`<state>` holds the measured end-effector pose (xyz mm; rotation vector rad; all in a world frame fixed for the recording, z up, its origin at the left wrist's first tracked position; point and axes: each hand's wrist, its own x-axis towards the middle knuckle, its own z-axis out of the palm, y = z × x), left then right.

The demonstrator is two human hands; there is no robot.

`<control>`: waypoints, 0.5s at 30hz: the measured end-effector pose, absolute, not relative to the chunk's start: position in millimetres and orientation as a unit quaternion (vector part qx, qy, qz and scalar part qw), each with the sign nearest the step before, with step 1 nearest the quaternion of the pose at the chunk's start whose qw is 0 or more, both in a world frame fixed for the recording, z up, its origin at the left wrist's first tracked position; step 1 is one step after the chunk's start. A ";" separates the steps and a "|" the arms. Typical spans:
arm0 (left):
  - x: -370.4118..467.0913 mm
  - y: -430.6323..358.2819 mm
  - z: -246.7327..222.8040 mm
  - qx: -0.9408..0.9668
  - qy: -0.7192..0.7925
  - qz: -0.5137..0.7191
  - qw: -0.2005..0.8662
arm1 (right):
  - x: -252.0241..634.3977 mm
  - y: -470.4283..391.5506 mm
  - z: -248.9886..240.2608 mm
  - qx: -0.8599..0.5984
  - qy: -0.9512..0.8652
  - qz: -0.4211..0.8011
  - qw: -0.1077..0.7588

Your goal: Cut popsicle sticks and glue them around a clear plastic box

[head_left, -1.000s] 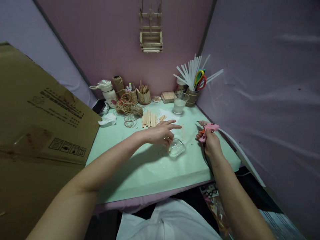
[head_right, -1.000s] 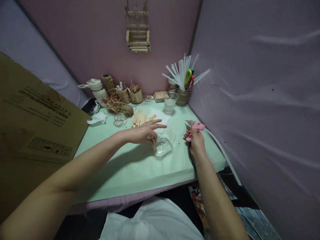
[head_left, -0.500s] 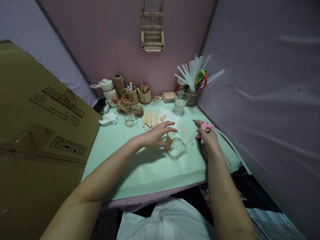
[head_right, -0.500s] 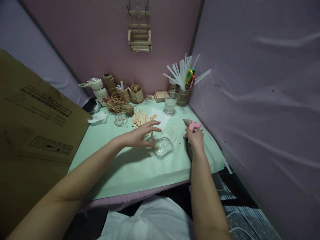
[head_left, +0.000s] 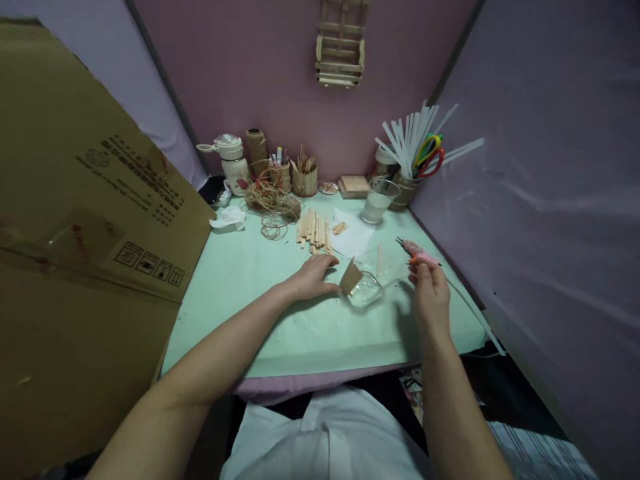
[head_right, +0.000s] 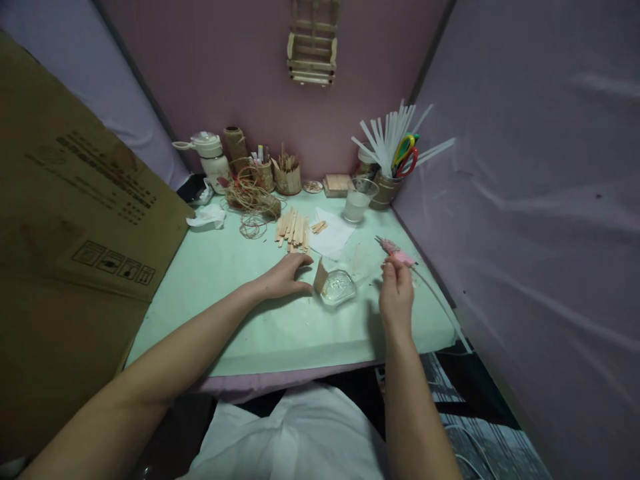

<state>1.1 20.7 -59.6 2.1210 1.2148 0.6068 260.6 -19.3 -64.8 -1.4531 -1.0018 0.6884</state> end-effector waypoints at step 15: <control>-8.2 33.3 -64.3 0.757 0.514 0.299 0.272 | 204.4 -71.2 -94.0 -0.589 -0.478 0.373 0.534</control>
